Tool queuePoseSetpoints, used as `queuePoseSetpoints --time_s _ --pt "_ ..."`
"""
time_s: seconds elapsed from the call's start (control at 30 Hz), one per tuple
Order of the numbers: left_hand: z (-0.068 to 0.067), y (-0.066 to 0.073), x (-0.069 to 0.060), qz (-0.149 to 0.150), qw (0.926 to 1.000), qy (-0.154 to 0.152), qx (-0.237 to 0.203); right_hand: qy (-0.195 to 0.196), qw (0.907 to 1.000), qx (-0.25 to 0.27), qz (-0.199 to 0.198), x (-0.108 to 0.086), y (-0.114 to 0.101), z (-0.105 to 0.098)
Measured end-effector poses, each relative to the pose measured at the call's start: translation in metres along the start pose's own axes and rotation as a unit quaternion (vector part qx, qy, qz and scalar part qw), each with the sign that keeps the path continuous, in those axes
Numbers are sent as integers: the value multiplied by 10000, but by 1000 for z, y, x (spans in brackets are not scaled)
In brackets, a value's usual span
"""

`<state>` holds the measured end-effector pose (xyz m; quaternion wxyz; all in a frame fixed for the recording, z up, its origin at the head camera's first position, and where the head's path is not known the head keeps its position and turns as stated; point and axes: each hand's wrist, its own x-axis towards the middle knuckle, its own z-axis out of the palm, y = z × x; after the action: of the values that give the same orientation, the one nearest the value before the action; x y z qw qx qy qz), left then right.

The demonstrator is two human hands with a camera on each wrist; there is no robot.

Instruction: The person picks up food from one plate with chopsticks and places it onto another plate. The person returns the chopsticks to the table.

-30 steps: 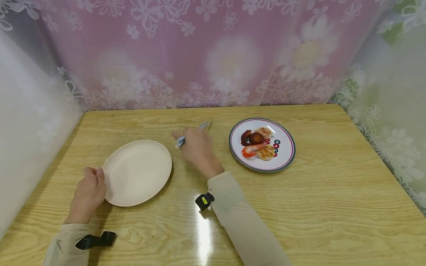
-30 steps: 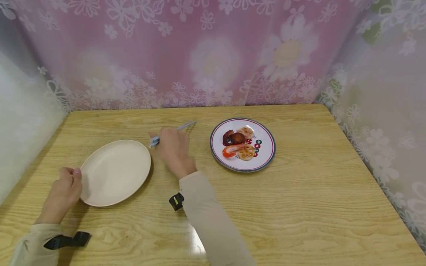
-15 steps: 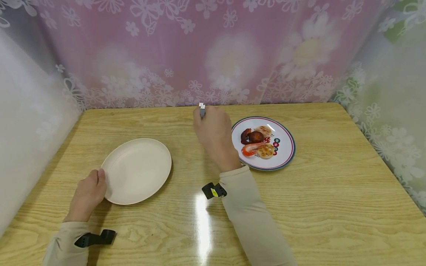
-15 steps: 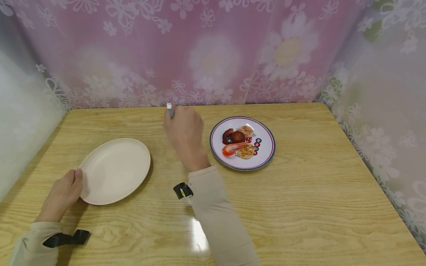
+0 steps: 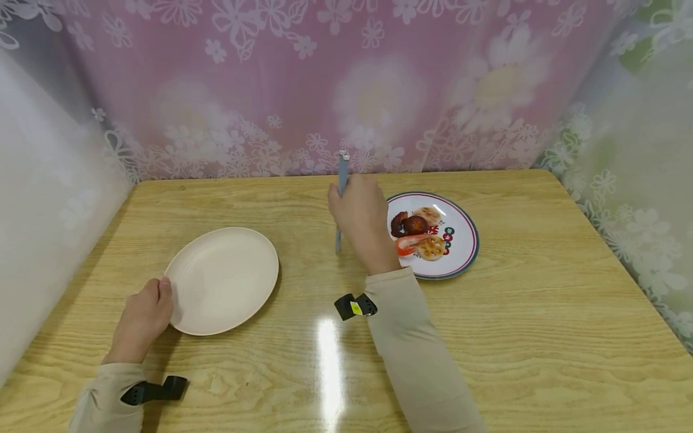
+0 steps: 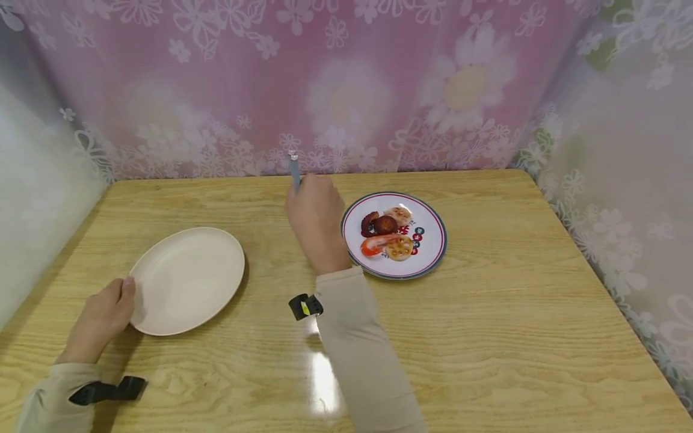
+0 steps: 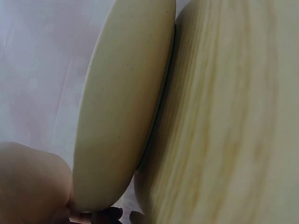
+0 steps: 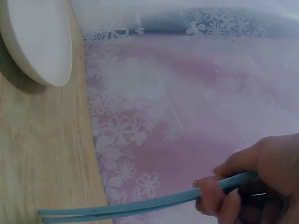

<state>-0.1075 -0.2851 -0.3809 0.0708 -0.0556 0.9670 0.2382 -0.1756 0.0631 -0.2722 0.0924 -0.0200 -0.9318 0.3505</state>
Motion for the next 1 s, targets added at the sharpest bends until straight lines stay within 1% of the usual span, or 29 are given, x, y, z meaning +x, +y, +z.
queuePoseSetpoints --time_s 0.07,0.13,0.23,0.33,0.4,0.47,0.57,0.6,0.67,0.77,0.83,1.0 --pt "0 -1 0 39 10000 1 45 -72 9998 182 36 -2 5 2" --pt "0 -1 0 55 9999 1 102 -48 9993 379 27 -4 11 3" --pt "2 -1 0 -72 9998 -16 208 96 9974 708 -35 -10 18 2" --pt "2 1 -1 -263 9991 -1 330 450 9949 888 -190 -15 24 -3" --pt "2 2 -2 -402 9982 59 444 740 9921 971 -297 -18 28 -8" --pt "2 2 -3 -470 9971 164 571 1070 9886 1005 -336 -20 32 -15" --pt "2 2 -4 -489 9955 277 763 1512 9830 1011 -243 -23 41 -25" --pt "1 1 -4 -460 9954 276 790 1618 9813 1035 -147 -24 45 -28" --pt "1 1 -4 -382 9953 301 841 1855 9767 1081 -84 -25 54 -34" --pt "0 1 -4 -297 9943 372 949 2132 9693 1224 -75 -29 68 -41" --pt "0 2 -4 -306 9932 422 1042 2282 9666 1167 -35 -31 75 -46" --pt "1 5 -5 -468 9908 473 1179 2371 9676 741 460 -36 84 -53"
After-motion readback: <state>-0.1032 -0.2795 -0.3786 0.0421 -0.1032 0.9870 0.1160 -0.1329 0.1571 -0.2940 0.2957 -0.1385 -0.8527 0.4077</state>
